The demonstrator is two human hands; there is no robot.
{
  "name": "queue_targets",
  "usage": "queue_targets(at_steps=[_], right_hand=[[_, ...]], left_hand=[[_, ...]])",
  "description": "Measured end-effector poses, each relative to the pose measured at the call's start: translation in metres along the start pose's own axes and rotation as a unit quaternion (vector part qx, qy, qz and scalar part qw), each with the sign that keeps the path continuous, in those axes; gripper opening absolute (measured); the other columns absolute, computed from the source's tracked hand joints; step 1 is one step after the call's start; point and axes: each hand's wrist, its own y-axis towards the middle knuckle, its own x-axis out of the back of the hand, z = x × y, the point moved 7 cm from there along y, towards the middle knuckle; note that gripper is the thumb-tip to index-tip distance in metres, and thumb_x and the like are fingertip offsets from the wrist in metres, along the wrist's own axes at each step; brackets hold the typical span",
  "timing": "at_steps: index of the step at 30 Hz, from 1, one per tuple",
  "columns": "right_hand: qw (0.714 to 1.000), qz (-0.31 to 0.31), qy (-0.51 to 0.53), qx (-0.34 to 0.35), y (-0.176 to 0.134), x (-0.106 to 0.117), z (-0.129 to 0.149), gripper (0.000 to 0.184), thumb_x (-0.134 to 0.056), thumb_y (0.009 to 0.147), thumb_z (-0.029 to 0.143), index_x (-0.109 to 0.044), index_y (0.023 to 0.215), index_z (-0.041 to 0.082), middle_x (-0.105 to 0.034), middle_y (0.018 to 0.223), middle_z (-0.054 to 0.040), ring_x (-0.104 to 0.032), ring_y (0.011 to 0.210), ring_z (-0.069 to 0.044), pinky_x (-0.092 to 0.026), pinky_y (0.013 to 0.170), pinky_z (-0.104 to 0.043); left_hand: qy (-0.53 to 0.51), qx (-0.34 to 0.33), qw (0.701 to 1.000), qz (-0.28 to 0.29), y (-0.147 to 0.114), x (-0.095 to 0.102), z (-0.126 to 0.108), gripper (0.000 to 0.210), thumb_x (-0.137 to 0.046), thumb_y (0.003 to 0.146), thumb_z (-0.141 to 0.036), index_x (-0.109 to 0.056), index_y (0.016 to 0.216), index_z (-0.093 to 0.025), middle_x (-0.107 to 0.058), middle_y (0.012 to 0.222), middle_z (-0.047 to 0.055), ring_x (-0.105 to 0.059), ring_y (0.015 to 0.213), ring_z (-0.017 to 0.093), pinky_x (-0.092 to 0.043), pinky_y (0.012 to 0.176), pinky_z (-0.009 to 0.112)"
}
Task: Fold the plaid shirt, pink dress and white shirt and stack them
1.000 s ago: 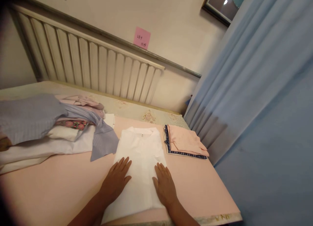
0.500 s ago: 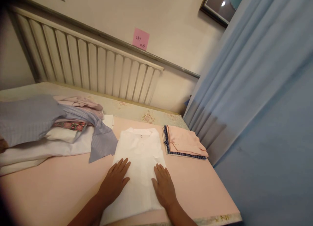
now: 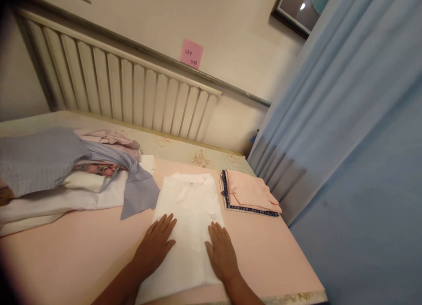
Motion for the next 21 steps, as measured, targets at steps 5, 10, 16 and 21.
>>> queue_targets(at_steps=[5,10,16,21], right_hand=[[1.000,0.013,0.005,-0.006,0.0008,-0.0014,-0.0008,0.045,-0.042,0.097,0.029,-0.042,0.141,0.020,-0.045,0.144,-0.0065,-0.037,0.136,-0.024,-0.036,0.111,-0.048],[1.000,0.014,0.007,-0.005,0.0000,-0.0033,-0.0017,0.045,-0.042,0.096,0.029,-0.043,0.141,0.019,-0.045,0.145,-0.0062,-0.036,0.137,-0.024,-0.036,0.111,-0.049],[1.000,0.005,0.009,-0.003,0.0005,-0.0017,-0.0012,0.046,-0.043,0.096,0.028,-0.042,0.141,0.020,-0.045,0.145,-0.0061,-0.036,0.137,-0.024,-0.036,0.111,-0.048],[1.000,0.003,0.012,-0.003,0.0000,-0.0020,-0.0013,0.046,-0.043,0.096,0.029,-0.042,0.141,0.021,-0.046,0.144,-0.0058,-0.037,0.136,-0.024,-0.036,0.111,-0.048]], left_hand=[[-0.006,-0.004,1.000,-0.007,-0.0012,-0.0016,0.0003,0.052,-0.047,0.087,-0.028,-0.045,0.139,-0.022,-0.042,0.148,0.004,-0.038,0.136,0.025,-0.038,0.107,0.042],[-0.014,0.002,1.000,0.000,-0.0013,-0.0044,0.0013,0.052,-0.047,0.087,-0.030,-0.045,0.139,-0.023,-0.042,0.149,0.004,-0.037,0.137,0.026,-0.036,0.107,0.043],[-0.022,0.006,1.000,0.001,-0.0021,-0.0057,0.0018,0.053,-0.046,0.088,-0.029,-0.043,0.140,-0.024,-0.041,0.149,0.003,-0.034,0.138,0.024,-0.034,0.109,0.042],[-0.012,0.004,1.000,0.007,-0.0013,-0.0058,0.0009,0.054,-0.047,0.086,-0.028,-0.043,0.140,-0.022,-0.041,0.150,0.003,-0.035,0.138,0.025,-0.035,0.109,0.042]])
